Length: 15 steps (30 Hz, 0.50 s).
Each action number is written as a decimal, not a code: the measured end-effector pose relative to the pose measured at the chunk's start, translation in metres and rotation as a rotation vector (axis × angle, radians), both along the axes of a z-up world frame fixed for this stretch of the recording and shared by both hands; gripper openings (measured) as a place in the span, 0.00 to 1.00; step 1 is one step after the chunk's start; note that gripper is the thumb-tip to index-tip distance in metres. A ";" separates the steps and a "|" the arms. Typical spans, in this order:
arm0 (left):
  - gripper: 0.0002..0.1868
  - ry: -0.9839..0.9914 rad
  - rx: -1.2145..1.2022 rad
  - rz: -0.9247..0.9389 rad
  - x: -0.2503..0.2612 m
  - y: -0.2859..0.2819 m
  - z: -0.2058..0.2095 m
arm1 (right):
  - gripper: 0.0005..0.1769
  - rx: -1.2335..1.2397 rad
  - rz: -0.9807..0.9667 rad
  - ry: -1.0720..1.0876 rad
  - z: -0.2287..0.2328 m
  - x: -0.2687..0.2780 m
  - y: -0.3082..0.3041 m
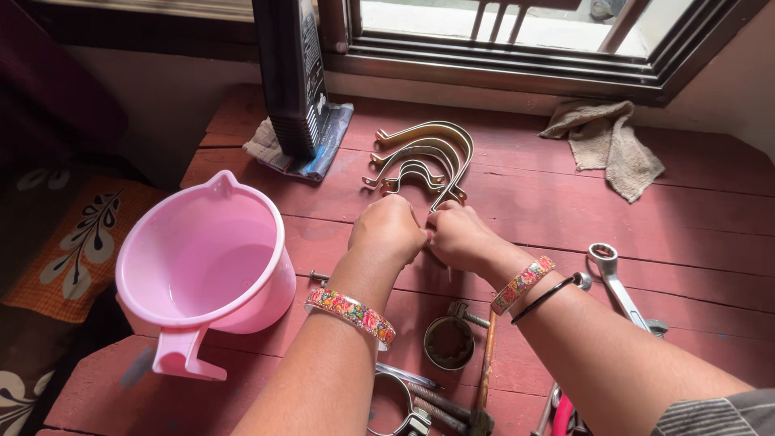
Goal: The person gathers various metal tools, including wrenches, pliers, and bolts, from a wooden table and stacks them into a single pile. They then pick up a cloth, unfold it, and wipe the table surface near the window.
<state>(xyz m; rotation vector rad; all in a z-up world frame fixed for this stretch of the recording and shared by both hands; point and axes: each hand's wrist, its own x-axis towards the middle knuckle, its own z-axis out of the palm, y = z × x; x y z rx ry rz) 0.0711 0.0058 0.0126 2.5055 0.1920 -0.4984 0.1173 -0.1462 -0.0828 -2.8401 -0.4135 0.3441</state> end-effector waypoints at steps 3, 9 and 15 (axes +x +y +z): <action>0.11 0.017 -0.013 0.018 0.000 0.002 -0.004 | 0.15 0.058 0.015 0.021 -0.005 0.001 -0.008; 0.13 0.073 -0.025 0.010 -0.006 -0.004 -0.001 | 0.16 0.186 -0.117 0.362 0.017 -0.033 -0.023; 0.13 0.041 -0.088 -0.025 -0.021 -0.012 0.010 | 0.18 0.035 0.032 0.457 0.052 -0.085 -0.046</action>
